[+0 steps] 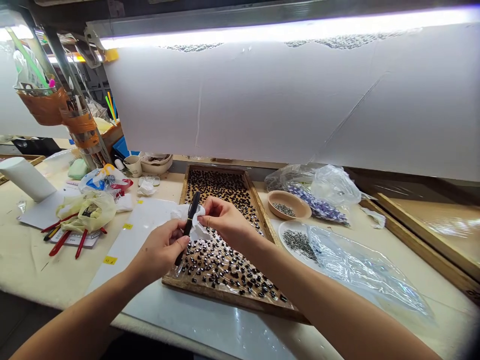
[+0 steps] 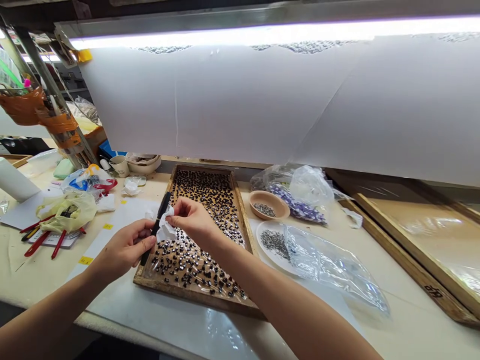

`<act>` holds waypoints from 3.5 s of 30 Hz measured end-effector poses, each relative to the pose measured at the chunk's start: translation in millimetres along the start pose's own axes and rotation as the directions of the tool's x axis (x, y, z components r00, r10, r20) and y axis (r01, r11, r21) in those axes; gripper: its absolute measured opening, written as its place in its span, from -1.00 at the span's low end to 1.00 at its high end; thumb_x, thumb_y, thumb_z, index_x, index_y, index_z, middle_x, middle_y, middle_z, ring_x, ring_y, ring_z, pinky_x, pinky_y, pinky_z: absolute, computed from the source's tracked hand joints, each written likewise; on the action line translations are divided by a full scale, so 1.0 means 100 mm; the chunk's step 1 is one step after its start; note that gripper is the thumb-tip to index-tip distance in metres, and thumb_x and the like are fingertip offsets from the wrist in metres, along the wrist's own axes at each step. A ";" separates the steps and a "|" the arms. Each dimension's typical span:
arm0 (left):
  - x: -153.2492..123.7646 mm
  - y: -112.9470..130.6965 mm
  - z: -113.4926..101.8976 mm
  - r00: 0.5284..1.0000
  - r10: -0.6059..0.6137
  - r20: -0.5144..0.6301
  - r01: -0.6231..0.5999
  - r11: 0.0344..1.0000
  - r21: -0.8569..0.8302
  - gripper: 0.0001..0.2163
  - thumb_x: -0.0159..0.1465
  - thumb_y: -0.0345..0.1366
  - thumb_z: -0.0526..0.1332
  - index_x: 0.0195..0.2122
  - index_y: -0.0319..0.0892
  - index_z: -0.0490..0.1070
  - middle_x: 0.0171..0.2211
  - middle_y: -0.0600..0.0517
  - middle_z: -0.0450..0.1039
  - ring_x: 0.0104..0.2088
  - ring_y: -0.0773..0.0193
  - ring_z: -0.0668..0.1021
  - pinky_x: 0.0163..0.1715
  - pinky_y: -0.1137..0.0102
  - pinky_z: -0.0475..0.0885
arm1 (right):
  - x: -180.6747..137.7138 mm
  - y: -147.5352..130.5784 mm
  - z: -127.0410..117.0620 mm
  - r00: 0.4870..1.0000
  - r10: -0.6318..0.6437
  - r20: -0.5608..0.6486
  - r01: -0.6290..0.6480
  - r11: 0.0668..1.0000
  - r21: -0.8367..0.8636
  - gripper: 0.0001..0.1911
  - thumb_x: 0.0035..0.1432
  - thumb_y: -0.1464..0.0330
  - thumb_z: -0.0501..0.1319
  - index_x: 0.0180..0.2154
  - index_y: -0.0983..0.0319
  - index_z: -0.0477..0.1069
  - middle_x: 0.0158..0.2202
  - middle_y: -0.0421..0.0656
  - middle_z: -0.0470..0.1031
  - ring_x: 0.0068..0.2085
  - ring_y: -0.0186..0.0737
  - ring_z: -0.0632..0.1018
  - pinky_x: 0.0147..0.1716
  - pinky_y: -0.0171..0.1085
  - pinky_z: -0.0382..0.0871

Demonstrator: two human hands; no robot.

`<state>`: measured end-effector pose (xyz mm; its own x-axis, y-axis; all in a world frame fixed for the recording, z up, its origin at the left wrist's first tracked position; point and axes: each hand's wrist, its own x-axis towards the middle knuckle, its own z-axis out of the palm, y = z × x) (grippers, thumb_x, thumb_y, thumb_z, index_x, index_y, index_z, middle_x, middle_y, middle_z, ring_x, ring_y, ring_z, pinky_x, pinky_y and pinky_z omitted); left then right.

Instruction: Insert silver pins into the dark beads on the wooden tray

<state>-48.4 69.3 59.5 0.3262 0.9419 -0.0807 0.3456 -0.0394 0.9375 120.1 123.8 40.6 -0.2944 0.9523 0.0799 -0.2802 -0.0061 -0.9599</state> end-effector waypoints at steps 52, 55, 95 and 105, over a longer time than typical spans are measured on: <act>0.68 -0.68 -0.63 0.947 -0.126 -0.295 0.316 0.531 0.787 -0.69 0.25 -0.19 0.14 -0.02 -0.20 0.31 -0.05 -0.06 0.37 -0.13 0.20 0.47 -0.16 0.16 0.42 | -0.28 0.01 -0.06 0.994 0.099 -0.045 -0.108 0.874 -0.474 -0.85 0.05 0.32 0.06 -0.30 0.21 0.30 -0.61 -0.34 0.12 -0.61 -0.41 0.13 -0.65 -0.40 -0.03; 0.62 -0.67 -0.62 0.949 -0.111 -0.295 0.299 0.615 0.730 -0.70 0.26 -0.21 0.10 -0.05 -0.26 0.33 -0.03 -0.13 0.34 -0.08 0.14 0.45 -0.10 0.11 0.37 | -0.27 0.03 -0.07 0.993 0.108 -0.052 -0.119 0.867 -0.483 -0.83 0.08 0.32 0.05 -0.25 0.21 0.28 -0.61 -0.35 0.08 -0.62 -0.41 0.11 -0.66 -0.41 -0.04; 0.02 -0.83 -0.90 0.913 -0.079 -0.400 0.407 0.235 0.883 -0.72 0.24 -0.29 -0.09 -0.31 -0.25 0.39 -0.40 -0.22 0.51 -0.33 -0.03 0.56 -0.37 0.21 0.35 | -1.54 -0.02 -0.78 0.912 -0.274 0.305 0.339 0.087 -0.937 -0.66 0.18 0.42 0.06 0.01 0.13 0.32 0.07 -0.08 0.39 0.08 -0.12 0.42 -0.02 -0.16 0.43; 0.09 -0.79 -0.83 0.919 0.080 -0.385 0.382 0.057 0.923 -0.41 0.30 -0.06 -0.24 -0.04 -0.49 0.33 -0.22 -0.42 0.44 -0.24 -0.17 0.52 -0.36 0.15 0.35 | -2.00 0.10 -1.27 0.962 -0.269 0.052 0.068 0.052 -0.996 -0.65 0.20 0.25 0.05 0.01 0.10 0.35 0.06 -0.08 0.41 -0.02 -0.03 0.50 -0.09 -0.14 0.46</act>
<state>-145.4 108.5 13.1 -0.0114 0.9913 0.1312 0.9559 0.0493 -0.2895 292.6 -27.4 -19.2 -0.2553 0.9018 0.3488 0.8756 0.3686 -0.3121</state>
